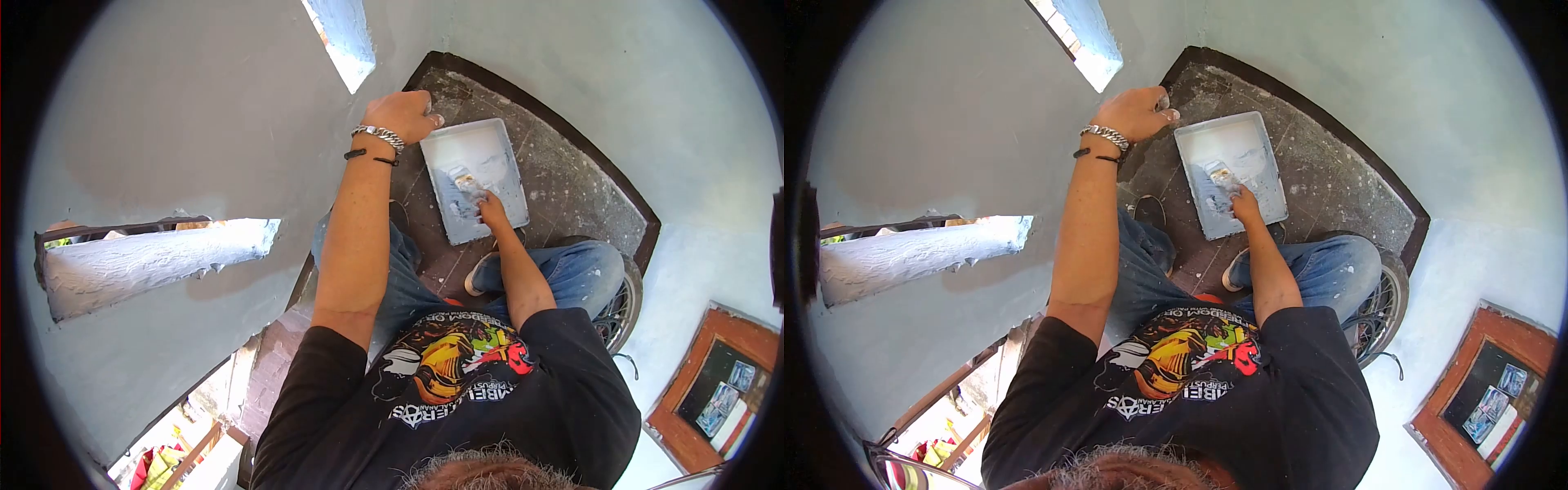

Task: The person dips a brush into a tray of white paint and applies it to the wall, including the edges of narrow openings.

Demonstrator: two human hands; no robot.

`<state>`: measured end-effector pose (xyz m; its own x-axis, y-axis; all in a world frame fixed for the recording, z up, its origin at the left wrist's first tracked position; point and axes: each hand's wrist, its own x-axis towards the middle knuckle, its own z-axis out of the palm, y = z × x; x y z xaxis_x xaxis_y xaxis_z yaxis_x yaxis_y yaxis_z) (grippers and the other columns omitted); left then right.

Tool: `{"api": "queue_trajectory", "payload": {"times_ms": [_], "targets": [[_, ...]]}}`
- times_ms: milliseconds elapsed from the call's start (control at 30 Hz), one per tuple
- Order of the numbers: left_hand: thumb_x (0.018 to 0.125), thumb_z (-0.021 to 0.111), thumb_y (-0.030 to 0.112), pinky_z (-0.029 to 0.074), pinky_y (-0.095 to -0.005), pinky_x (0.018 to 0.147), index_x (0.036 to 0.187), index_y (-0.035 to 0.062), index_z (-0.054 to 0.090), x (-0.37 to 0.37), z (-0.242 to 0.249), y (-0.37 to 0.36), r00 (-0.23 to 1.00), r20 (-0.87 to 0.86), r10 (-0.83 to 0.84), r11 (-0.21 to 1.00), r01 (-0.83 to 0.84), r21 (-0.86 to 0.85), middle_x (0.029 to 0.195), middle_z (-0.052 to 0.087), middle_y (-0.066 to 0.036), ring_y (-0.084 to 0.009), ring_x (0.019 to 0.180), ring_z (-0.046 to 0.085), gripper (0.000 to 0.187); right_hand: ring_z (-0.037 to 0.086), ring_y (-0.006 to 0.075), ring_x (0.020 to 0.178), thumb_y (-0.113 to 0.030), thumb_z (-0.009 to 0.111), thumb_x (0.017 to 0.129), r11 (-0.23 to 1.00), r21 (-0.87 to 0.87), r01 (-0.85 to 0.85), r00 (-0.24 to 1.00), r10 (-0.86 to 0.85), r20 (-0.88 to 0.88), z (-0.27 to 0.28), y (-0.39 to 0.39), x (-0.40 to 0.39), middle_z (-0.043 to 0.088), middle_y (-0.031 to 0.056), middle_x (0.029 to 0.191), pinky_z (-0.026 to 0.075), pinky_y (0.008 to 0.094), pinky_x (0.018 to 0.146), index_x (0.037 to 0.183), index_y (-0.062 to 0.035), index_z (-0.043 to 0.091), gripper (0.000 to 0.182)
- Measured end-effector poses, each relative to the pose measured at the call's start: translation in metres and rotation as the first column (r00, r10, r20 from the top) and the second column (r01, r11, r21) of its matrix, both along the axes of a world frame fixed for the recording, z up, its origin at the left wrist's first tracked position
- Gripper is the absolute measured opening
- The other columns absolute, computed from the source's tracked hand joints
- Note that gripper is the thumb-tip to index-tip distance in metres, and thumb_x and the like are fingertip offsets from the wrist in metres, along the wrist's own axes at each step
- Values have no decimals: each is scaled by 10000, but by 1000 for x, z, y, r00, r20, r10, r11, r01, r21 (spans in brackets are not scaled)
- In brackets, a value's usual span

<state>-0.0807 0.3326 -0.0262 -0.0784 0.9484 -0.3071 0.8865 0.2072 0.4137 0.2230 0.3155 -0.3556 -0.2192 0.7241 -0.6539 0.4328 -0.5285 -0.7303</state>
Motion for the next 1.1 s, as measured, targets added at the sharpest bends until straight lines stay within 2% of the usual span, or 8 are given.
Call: {"api": "queue_trajectory", "payload": {"times_ms": [100,200,300,400,633,833,900,1100], "targets": [[845,626,443,471,-446,863,1011,102,658,-1,1,-1,1000,-9,0,1000,0,10,1021,693,-126,-321,1002,645,382,645,428,972,-211,596,823,958,181,-220,899,127,420,-18,1,10,660,256,1065,521,470,831,1167,2,552,407],[843,628,442,470,-443,862,1011,103,658,-2,-2,-1,1000,-12,5,1000,-5,16,1019,693,-125,-320,998,646,380,584,493,1053,-198,558,807,958,228,-176,850,30,527,6,-1,6,625,314,1110,438,511,946,1179,15,542,430],[840,629,442,469,-440,863,1016,105,658,-3,-2,-2,1000,5,11,1000,-11,11,1020,694,-124,-319,997,646,381,551,209,511,-216,633,819,728,566,-387,814,-18,580,-30,5,24,580,121,731,428,360,435,1127,-29,571,365],[839,629,439,471,-439,862,1024,104,656,-5,0,-3,1000,9,24,1000,-24,3,1021,694,-126,-321,996,647,383,440,132,440,-295,631,876,982,187,-12,972,-32,232,4,15,25,521,52,681,350,300,401,1050,-61,588,294],[840,656,438,491,-414,873,1100,111,658,-11,2,-5,998,39,39,999,-40,24,1012,691,-153,-327,998,650,417,313,80,406,-310,613,916,849,-298,437,827,-509,-238,78,12,32,462,-2,647,225,255,388,905,-88,569,227],[835,659,450,497,-409,858,1071,119,662,-11,-1,-9,999,48,22,998,-25,58,995,689,-138,-313,974,652,407,376,81,450,-280,577,940,974,-38,224,873,-218,-436,102,6,44,521,9,710,285,249,406,1019,-83,559,214],[834,659,449,500,-410,850,1064,123,663,-18,-9,-13,998,43,38,993,-42,113,994,690,-130,-311,963,654,399,402,76,469,-238,606,925,949,19,316,829,-266,-492,120,4,33,535,2,730,304,232,416,1022,-81,559,190],[836,657,439,505,-413,852,1062,121,665,-22,-3,-20,997,21,79,994,-80,80,979,695,-132,-323,954,658,390,499,72,591,-109,627,901,852,473,223,884,27,-466,256,41,-33,608,33,889,407,229,515,1080,-42,538,210]]}}
